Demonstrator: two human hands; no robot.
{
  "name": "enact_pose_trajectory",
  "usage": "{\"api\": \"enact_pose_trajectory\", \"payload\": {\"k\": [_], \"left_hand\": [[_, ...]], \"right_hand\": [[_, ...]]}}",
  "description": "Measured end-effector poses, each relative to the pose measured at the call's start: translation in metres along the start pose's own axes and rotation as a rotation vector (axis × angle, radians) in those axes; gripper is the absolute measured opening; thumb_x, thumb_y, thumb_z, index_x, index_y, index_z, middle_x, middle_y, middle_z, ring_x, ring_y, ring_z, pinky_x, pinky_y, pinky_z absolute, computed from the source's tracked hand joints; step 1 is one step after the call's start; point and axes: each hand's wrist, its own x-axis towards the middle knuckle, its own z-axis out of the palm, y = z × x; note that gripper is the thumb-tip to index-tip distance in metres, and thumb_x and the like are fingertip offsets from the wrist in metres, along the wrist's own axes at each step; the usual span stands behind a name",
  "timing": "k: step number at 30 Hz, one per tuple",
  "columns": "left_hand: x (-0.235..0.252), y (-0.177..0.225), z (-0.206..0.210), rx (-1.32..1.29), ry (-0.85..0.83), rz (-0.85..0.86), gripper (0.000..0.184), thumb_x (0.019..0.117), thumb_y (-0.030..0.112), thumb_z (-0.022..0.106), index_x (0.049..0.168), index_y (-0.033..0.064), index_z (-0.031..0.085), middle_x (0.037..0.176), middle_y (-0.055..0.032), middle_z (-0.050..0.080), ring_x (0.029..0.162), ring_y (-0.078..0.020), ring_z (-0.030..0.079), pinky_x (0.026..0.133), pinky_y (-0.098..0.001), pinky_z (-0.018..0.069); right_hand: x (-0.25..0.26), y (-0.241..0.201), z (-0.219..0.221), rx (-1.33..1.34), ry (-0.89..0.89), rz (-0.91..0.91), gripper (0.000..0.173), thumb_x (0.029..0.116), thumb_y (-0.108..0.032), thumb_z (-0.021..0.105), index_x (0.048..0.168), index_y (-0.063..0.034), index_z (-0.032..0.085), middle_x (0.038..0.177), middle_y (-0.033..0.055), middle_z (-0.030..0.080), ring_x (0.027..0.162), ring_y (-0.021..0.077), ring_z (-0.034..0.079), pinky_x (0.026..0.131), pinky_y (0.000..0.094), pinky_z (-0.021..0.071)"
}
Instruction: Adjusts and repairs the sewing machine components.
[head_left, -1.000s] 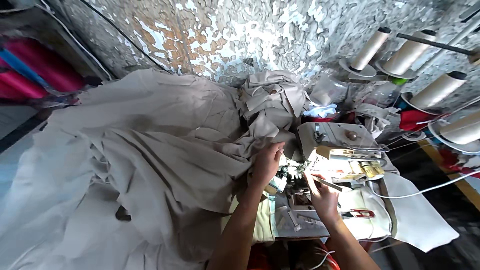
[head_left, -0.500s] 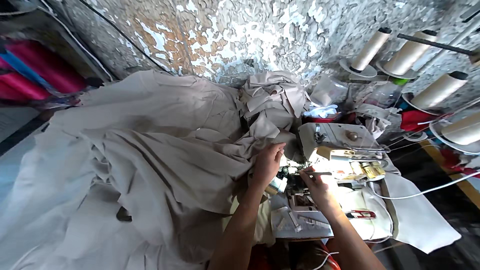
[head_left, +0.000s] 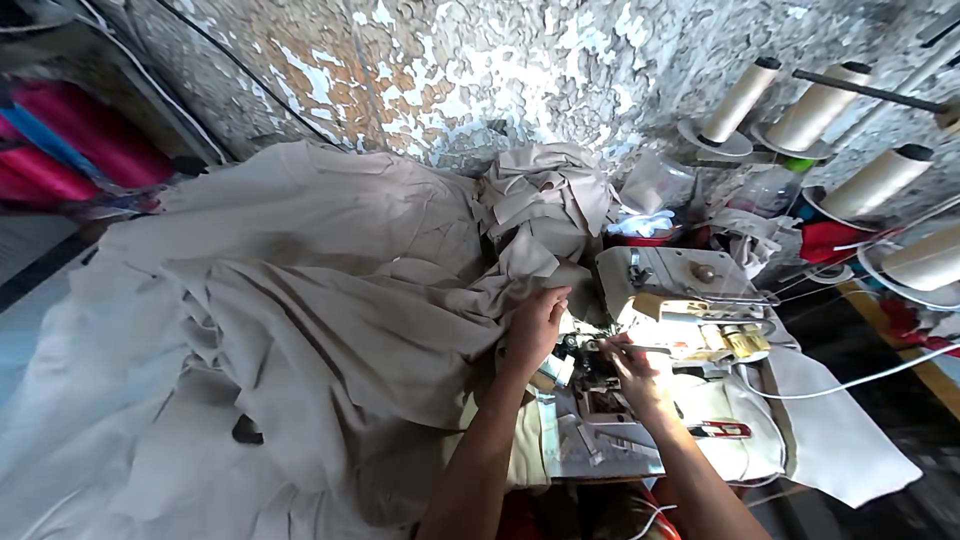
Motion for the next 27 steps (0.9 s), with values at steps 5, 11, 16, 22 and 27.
{"api": "enact_pose_trajectory", "payload": {"k": [5,11,16,22,27], "left_hand": [[-0.001,-0.001,0.0,0.002,0.007,0.019,0.028,0.1038,0.005,0.055,0.128,-0.0004,0.068,0.12,-0.0189,0.07,0.11,-0.0297,0.069,0.1,-0.0465,0.0528],[-0.002,0.001,-0.001,0.002,-0.008,0.01,0.028,0.1045,0.007,0.055,0.129,0.0012,0.067,0.119,-0.0185,0.07,0.109,-0.0296,0.068,0.098,-0.0471,0.053],[-0.004,0.002,-0.004,0.008,-0.026,-0.001,0.029,0.1056,0.009,0.053,0.131,0.0011,0.066,0.123,-0.0191,0.069,0.112,-0.0308,0.068,0.1,-0.049,0.0519],[0.002,0.002,-0.002,0.008,-0.032,-0.031,0.03,0.1052,0.007,0.052,0.13,0.0,0.067,0.123,-0.0177,0.07,0.114,-0.0268,0.068,0.104,-0.0443,0.051],[0.002,0.002,-0.002,0.005,-0.034,-0.029,0.03,0.1047,0.006,0.052,0.13,-0.0002,0.067,0.122,-0.0191,0.07,0.114,-0.0281,0.068,0.104,-0.0437,0.0508]], "right_hand": [[-0.01,-0.016,-0.01,0.15,0.049,0.069,0.019,0.0942,-0.008,0.067,0.099,0.0097,0.072,0.091,0.0096,0.075,0.08,-0.0007,0.068,0.077,0.0161,0.0553],[-0.021,-0.042,-0.047,0.457,0.037,0.253,0.012,0.0883,0.003,0.067,0.09,-0.009,0.065,0.077,-0.0133,0.071,0.057,-0.0092,0.056,0.053,0.0088,0.0459],[-0.044,-0.009,-0.052,0.184,-0.135,0.102,0.012,0.0898,-0.011,0.073,0.096,-0.0007,0.072,0.085,-0.0038,0.074,0.069,-0.0054,0.063,0.066,0.0133,0.0543],[-0.073,0.019,-0.035,-0.396,-0.179,-0.218,0.021,0.0905,-0.026,0.069,0.096,-0.0098,0.082,0.11,0.0161,0.076,0.101,0.0367,0.073,0.081,0.0567,0.0579],[-0.107,0.019,-0.025,-0.69,-0.052,-0.43,0.023,0.0955,-0.031,0.061,0.1,-0.0256,0.082,0.119,0.0117,0.074,0.106,0.0337,0.068,0.088,0.0501,0.0458]]}}
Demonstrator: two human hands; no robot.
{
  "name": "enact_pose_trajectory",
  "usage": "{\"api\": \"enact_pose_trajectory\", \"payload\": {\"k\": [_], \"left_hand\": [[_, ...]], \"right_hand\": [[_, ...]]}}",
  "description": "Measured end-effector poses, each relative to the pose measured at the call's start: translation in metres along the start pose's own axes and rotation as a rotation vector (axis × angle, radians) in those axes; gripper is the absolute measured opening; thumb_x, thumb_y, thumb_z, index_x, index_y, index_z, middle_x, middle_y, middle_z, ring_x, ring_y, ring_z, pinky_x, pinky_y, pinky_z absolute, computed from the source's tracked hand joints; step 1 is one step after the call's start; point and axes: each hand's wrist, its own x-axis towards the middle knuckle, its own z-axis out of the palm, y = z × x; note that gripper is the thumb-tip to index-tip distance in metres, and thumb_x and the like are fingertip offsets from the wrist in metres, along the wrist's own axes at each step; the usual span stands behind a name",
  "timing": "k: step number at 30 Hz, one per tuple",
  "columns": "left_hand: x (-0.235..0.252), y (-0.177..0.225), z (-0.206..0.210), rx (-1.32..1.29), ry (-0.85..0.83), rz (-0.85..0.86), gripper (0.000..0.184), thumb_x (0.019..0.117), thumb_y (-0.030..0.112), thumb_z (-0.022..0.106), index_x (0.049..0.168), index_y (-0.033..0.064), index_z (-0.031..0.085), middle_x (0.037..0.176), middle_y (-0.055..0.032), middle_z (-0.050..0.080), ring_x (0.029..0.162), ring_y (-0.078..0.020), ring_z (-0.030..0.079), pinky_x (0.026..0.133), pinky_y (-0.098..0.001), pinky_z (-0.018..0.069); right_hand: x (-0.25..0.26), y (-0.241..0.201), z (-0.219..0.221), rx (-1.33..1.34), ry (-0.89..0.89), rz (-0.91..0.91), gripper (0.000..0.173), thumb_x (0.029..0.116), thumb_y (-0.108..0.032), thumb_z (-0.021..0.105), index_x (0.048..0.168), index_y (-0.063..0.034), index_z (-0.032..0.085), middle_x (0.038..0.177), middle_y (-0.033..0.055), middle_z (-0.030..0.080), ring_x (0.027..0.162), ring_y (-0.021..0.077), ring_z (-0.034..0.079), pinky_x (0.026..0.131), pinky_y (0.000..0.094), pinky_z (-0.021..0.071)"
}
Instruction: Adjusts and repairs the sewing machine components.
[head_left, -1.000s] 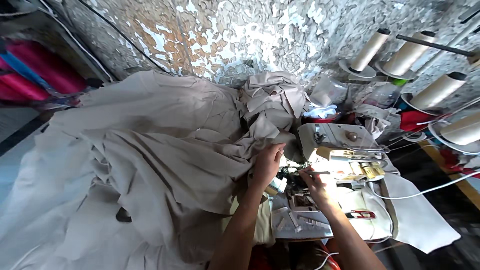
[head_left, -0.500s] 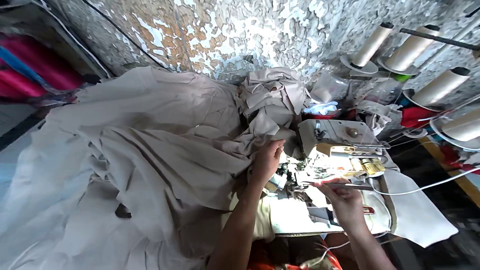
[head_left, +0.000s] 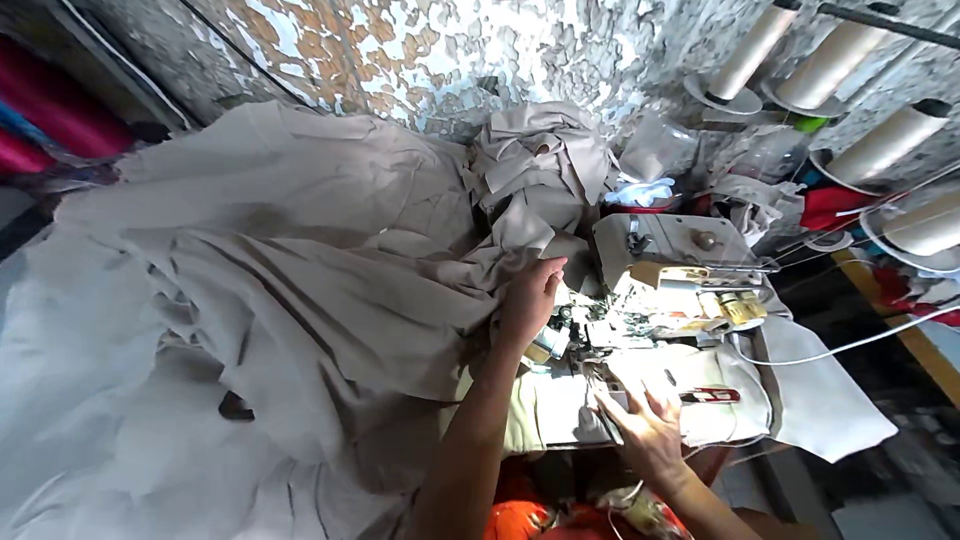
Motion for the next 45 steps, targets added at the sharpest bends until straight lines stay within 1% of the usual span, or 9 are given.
{"api": "enact_pose_trajectory", "payload": {"k": [1,3,5,18,22,25,32,39,45], "left_hand": [[0.0,0.0,0.0,0.0,0.001,0.003,0.03,0.1047,0.006,0.052,0.13,-0.0002,0.067,0.122,-0.019,0.07,0.114,-0.0281,0.068,0.104,-0.0439,0.0509],[0.0,0.0,0.0,0.001,0.0,0.003,0.03,0.1048,0.006,0.052,0.13,-0.0003,0.067,0.122,-0.0184,0.07,0.115,-0.0272,0.068,0.104,-0.0435,0.0507],[0.0,0.0,0.0,0.007,-0.007,-0.011,0.03,0.105,0.007,0.052,0.13,0.0007,0.067,0.124,-0.0172,0.07,0.115,-0.026,0.067,0.105,-0.0431,0.0501],[-0.001,0.001,-0.001,0.036,-0.005,0.003,0.029,0.105,0.007,0.053,0.128,0.0013,0.069,0.121,-0.0177,0.07,0.113,-0.0274,0.068,0.103,-0.0449,0.0507],[-0.008,0.001,-0.003,0.095,-0.011,0.098,0.025,0.1037,0.008,0.057,0.123,0.0041,0.071,0.117,-0.0167,0.07,0.107,-0.0309,0.068,0.096,-0.0502,0.0535],[-0.008,-0.001,-0.001,0.1,-0.004,0.105,0.024,0.1037,0.009,0.057,0.123,0.0047,0.071,0.117,-0.0165,0.07,0.106,-0.0309,0.068,0.095,-0.0502,0.0537],[-0.007,-0.002,0.013,0.46,0.016,0.254,0.023,0.0991,0.012,0.064,0.119,0.0107,0.075,0.134,-0.0144,0.065,0.134,-0.0392,0.052,0.108,-0.0591,0.0422],[-0.007,0.003,0.014,0.533,0.014,0.283,0.024,0.1,0.01,0.061,0.121,0.0101,0.073,0.148,-0.0168,0.055,0.148,-0.0435,0.036,0.119,-0.0612,0.0299],[-0.007,0.002,0.014,0.524,0.017,0.276,0.023,0.1,0.013,0.062,0.12,0.0106,0.074,0.148,-0.0159,0.055,0.148,-0.0429,0.036,0.119,-0.0608,0.0286]], "right_hand": [[-0.007,-0.003,0.002,-0.008,0.044,0.002,0.023,0.0983,-0.032,0.059,0.099,-0.0261,0.081,0.11,0.0082,0.074,0.101,0.0283,0.065,0.089,0.0429,0.0422],[-0.017,-0.004,0.006,0.02,0.086,0.002,0.025,0.0959,-0.029,0.059,0.095,-0.0202,0.083,0.083,0.0064,0.072,0.075,0.0233,0.066,0.068,0.0347,0.0505],[-0.024,0.0,0.011,0.141,0.037,0.021,0.025,0.0941,-0.02,0.059,0.099,-0.0077,0.081,0.073,0.0113,0.07,0.061,0.0267,0.067,0.053,0.0377,0.0528],[-0.029,0.013,0.005,0.259,-0.003,0.258,0.035,0.0949,-0.026,0.054,0.095,-0.0024,0.079,0.082,0.0107,0.076,0.069,0.024,0.074,0.058,0.0408,0.0583],[-0.019,-0.001,-0.021,0.497,0.049,0.28,0.031,0.0981,-0.023,0.054,0.099,-0.0002,0.076,0.08,0.0084,0.075,0.065,0.0093,0.069,0.061,0.0239,0.0558],[0.0,-0.004,-0.037,0.832,0.067,0.394,0.025,0.1042,-0.021,0.053,0.109,-0.0006,0.068,0.097,0.0025,0.077,0.078,-0.0035,0.069,0.072,0.0131,0.0562],[0.061,0.006,-0.038,1.064,0.22,0.555,0.01,0.0899,-0.002,0.068,0.099,0.0006,0.071,0.094,-0.0043,0.073,0.081,-0.0022,0.069,0.075,0.0165,0.059],[0.095,0.014,-0.016,0.697,0.04,0.481,0.026,0.1,-0.013,0.059,0.106,0.0086,0.072,0.091,0.0166,0.074,0.073,0.0146,0.071,0.071,0.0292,0.0591],[0.098,0.011,-0.001,0.516,0.083,0.407,0.024,0.0985,-0.012,0.06,0.102,0.0051,0.076,0.088,0.017,0.076,0.071,0.0227,0.072,0.069,0.0388,0.0597]]}}
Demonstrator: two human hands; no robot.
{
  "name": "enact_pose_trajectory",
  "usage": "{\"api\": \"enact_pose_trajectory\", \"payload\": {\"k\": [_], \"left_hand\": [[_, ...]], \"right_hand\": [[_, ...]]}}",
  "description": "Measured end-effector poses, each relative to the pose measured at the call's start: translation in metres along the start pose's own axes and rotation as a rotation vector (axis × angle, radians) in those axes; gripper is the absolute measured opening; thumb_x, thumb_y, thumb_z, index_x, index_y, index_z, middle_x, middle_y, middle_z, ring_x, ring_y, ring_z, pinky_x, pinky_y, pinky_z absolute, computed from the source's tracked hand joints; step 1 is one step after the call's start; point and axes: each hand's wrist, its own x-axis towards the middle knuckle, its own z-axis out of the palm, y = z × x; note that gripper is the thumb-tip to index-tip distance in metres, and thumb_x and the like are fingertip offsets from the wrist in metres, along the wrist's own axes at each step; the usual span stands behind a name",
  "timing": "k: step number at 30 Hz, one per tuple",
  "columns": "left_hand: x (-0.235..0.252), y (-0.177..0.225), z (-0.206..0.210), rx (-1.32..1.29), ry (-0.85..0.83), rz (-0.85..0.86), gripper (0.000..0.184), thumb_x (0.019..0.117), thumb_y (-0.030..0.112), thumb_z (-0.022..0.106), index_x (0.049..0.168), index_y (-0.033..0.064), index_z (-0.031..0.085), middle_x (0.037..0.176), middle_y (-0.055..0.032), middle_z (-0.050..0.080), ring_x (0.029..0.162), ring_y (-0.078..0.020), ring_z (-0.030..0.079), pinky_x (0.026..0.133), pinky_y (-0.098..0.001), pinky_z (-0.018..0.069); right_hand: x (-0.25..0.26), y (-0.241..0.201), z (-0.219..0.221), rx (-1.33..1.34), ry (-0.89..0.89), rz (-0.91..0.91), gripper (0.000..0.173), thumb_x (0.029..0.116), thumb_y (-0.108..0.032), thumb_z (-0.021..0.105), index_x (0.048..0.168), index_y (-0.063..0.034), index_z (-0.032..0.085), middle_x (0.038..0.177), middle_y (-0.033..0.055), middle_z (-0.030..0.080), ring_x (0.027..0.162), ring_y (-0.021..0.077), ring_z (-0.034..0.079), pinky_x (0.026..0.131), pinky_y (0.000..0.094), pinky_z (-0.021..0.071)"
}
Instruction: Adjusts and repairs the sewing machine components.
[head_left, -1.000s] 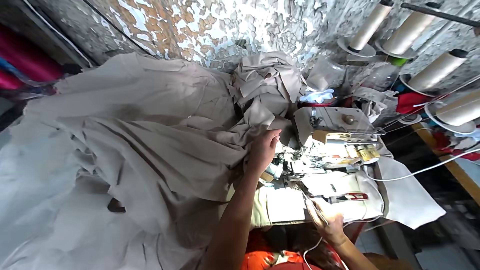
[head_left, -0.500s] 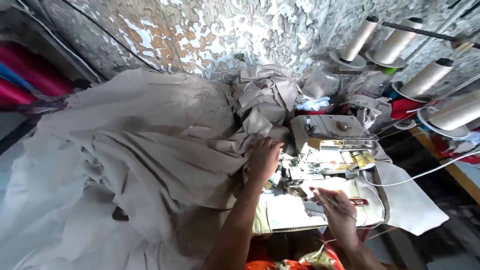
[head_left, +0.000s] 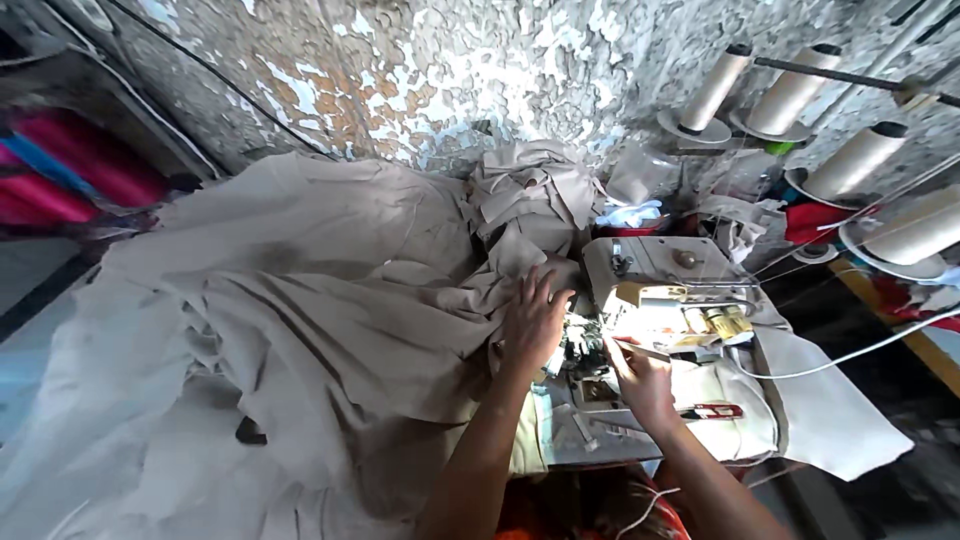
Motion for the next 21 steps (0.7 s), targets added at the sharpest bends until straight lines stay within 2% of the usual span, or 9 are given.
{"api": "enact_pose_trajectory", "payload": {"k": [3,10,17,21], "left_hand": [[0.001,0.0,0.0,-0.014,-0.01,-0.004,0.022,0.1006,0.013,0.061,0.119,0.01,0.074,0.149,-0.0161,0.055,0.148,-0.0427,0.035,0.121,-0.06,0.0267],[0.0,-0.001,0.001,-0.027,0.008,0.0,0.022,0.1005,0.014,0.061,0.118,0.0102,0.074,0.147,-0.0162,0.056,0.148,-0.0438,0.035,0.12,-0.0614,0.0273],[0.0,-0.001,0.001,-0.038,0.004,-0.01,0.021,0.1012,0.015,0.061,0.117,0.0099,0.074,0.148,-0.0152,0.056,0.149,-0.0427,0.035,0.119,-0.06,0.0286],[0.0,-0.001,0.0,-0.027,-0.009,-0.005,0.022,0.1009,0.015,0.061,0.118,0.0106,0.074,0.148,-0.0148,0.056,0.149,-0.0424,0.035,0.119,-0.0597,0.0301]], "right_hand": [[0.0,0.0,0.002,-0.049,0.026,-0.03,0.023,0.0971,-0.012,0.061,0.099,0.0047,0.077,0.087,0.0173,0.076,0.069,0.0244,0.072,0.066,0.0401,0.0592],[0.001,0.002,0.007,-0.074,0.034,-0.03,0.022,0.0968,-0.013,0.063,0.099,0.0045,0.077,0.092,0.0185,0.076,0.077,0.0288,0.075,0.07,0.0452,0.0603],[0.002,0.005,0.013,-0.066,0.089,-0.07,0.02,0.0943,-0.011,0.065,0.096,0.0053,0.077,0.091,0.0195,0.076,0.076,0.0287,0.075,0.07,0.0423,0.0609],[0.0,0.006,0.014,0.024,0.091,-0.028,0.02,0.0946,-0.008,0.063,0.099,0.0079,0.075,0.095,0.0213,0.076,0.086,0.0292,0.076,0.081,0.042,0.0606]]}}
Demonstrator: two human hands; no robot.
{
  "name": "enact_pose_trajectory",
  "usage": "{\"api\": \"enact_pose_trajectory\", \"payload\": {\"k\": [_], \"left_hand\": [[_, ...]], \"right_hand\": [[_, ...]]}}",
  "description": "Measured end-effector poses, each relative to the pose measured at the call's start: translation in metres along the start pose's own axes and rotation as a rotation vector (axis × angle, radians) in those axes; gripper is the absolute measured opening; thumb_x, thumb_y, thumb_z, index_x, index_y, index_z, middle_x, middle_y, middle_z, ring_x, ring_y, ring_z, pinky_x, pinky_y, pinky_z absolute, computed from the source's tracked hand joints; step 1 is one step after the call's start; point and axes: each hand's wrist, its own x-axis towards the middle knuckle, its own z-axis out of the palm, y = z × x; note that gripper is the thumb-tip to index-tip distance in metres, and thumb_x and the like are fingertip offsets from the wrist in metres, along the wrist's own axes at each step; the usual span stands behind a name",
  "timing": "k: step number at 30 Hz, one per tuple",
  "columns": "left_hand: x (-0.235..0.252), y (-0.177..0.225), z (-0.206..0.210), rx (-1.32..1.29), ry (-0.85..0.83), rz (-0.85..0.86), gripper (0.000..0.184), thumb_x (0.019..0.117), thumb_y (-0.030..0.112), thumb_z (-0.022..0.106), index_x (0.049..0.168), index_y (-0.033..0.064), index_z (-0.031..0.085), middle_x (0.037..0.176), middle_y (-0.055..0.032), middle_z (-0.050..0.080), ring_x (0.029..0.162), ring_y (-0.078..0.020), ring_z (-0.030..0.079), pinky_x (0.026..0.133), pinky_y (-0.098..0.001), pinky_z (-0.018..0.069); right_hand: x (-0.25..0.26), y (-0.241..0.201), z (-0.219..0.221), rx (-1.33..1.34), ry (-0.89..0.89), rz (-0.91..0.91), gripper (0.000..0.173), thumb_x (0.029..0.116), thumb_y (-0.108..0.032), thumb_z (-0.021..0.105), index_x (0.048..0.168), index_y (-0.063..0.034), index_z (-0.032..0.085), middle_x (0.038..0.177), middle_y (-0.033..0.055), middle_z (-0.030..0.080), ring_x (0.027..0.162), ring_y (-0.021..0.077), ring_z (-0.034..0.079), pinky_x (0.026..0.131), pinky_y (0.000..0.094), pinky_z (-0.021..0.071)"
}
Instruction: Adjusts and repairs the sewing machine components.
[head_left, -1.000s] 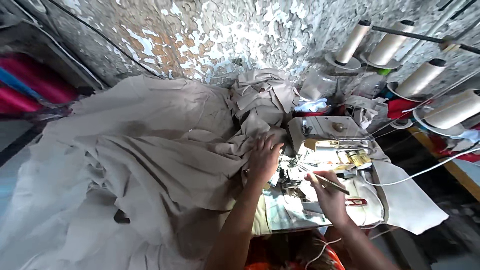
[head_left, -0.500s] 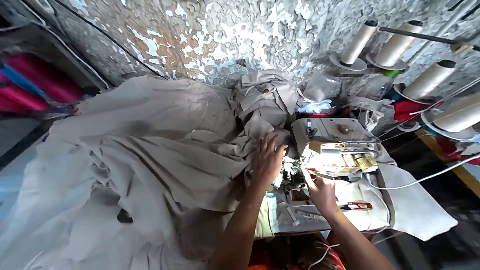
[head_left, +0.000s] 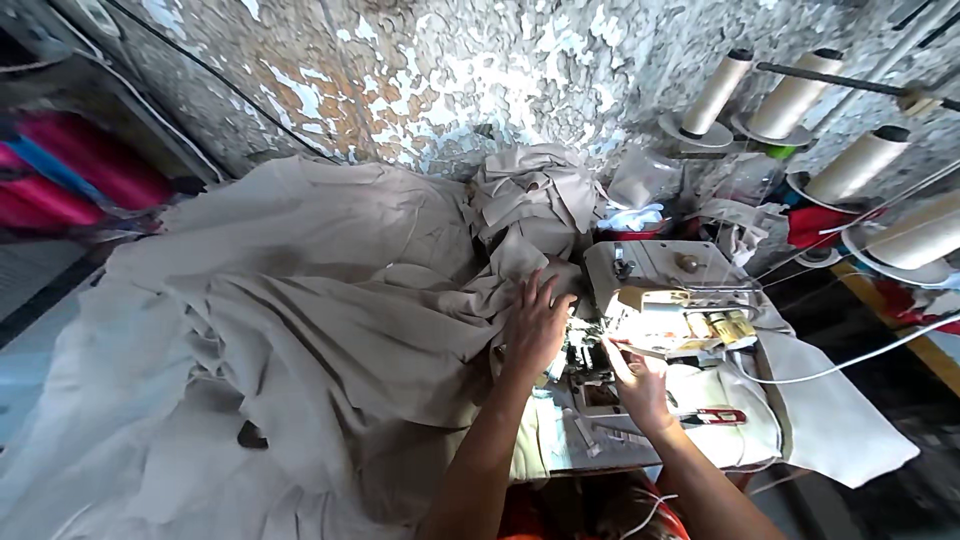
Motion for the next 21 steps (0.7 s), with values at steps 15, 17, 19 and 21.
{"api": "enact_pose_trajectory", "payload": {"k": [15,17,19,21], "left_hand": [[-0.01,0.017,-0.012,-0.179,-0.231,0.088,0.021,0.0941,0.013,0.069,0.11,0.0017,0.077,0.118,-0.0149,0.073,0.117,-0.0333,0.066,0.104,-0.0536,0.046],[-0.013,0.022,-0.01,-0.207,-0.205,0.055,0.018,0.0946,0.011,0.068,0.105,0.0001,0.078,0.116,-0.0161,0.074,0.115,-0.0339,0.067,0.103,-0.0551,0.0456],[-0.014,0.023,-0.003,-0.209,-0.14,0.075,0.015,0.0944,0.012,0.068,0.099,0.003,0.08,0.11,-0.0133,0.076,0.11,-0.0318,0.07,0.101,-0.0561,0.0474],[-0.013,0.023,0.004,-0.206,-0.102,0.076,0.014,0.0942,0.012,0.069,0.097,0.0043,0.08,0.106,-0.0121,0.077,0.107,-0.031,0.071,0.1,-0.0567,0.0475]], "right_hand": [[0.011,-0.041,-0.044,0.681,0.139,0.237,0.008,0.0942,0.002,0.06,0.094,-0.0055,0.06,0.078,-0.0105,0.068,0.058,-0.0063,0.058,0.055,0.0109,0.0506],[0.009,-0.043,-0.045,0.693,0.134,0.236,0.006,0.0943,0.002,0.06,0.095,-0.0039,0.06,0.078,-0.01,0.068,0.058,-0.0063,0.058,0.056,0.0111,0.0503],[0.006,-0.04,-0.043,0.7,0.115,0.269,0.004,0.0947,0.002,0.059,0.096,-0.0018,0.061,0.078,-0.0094,0.067,0.059,-0.0064,0.057,0.057,0.0114,0.0502],[0.004,-0.034,-0.039,0.707,0.102,0.299,0.003,0.0947,0.001,0.059,0.097,0.0015,0.061,0.079,-0.0068,0.067,0.06,-0.006,0.057,0.057,0.0124,0.0502]]}}
